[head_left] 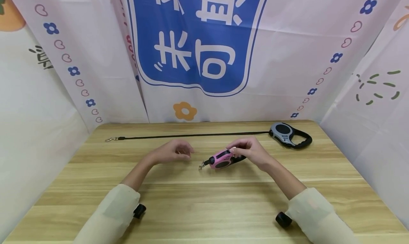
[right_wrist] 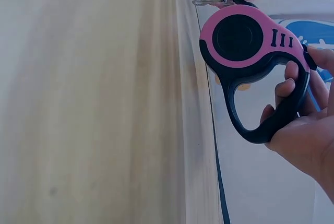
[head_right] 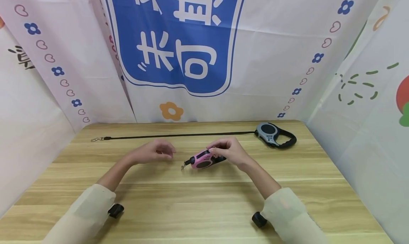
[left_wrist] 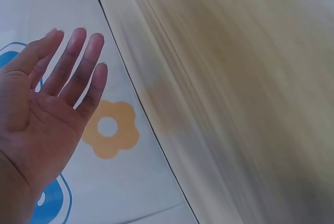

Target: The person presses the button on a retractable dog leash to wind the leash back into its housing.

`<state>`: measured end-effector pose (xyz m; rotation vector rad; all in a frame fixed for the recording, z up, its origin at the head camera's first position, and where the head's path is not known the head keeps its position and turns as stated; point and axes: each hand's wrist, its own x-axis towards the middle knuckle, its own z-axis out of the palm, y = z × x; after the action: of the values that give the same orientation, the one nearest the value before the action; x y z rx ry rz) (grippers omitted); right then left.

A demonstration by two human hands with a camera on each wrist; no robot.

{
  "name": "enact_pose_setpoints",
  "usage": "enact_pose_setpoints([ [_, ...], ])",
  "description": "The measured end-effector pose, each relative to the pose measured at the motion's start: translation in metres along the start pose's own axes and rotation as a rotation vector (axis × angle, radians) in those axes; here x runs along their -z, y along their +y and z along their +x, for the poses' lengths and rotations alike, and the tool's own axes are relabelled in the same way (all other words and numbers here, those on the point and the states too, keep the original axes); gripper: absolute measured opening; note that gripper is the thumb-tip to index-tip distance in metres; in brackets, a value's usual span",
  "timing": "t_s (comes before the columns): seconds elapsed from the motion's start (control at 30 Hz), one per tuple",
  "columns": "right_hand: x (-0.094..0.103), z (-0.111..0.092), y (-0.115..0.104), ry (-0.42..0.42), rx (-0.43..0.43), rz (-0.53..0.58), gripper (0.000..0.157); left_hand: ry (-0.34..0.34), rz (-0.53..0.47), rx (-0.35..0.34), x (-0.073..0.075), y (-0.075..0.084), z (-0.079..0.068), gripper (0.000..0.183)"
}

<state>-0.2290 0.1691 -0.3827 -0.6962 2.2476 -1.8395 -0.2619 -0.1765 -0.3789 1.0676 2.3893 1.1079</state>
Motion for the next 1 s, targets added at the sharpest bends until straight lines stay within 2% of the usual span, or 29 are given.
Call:
enact_pose_setpoints([
  [0.33,-0.003,-0.014,0.001,-0.032,-0.007,-0.014,0.024,0.022,-0.016,0.027,0.009,-0.011,-0.019,0.024],
  [0.8,-0.006,-0.025,-0.001,-0.07,0.024,-0.006,0.023,0.038,-0.013,0.022,0.016,-0.015,-0.032,0.025],
  [1.0,-0.011,-0.03,0.001,-0.095,0.048,-0.001,0.022,0.038,-0.02,0.054,0.017,-0.014,-0.036,0.026],
])
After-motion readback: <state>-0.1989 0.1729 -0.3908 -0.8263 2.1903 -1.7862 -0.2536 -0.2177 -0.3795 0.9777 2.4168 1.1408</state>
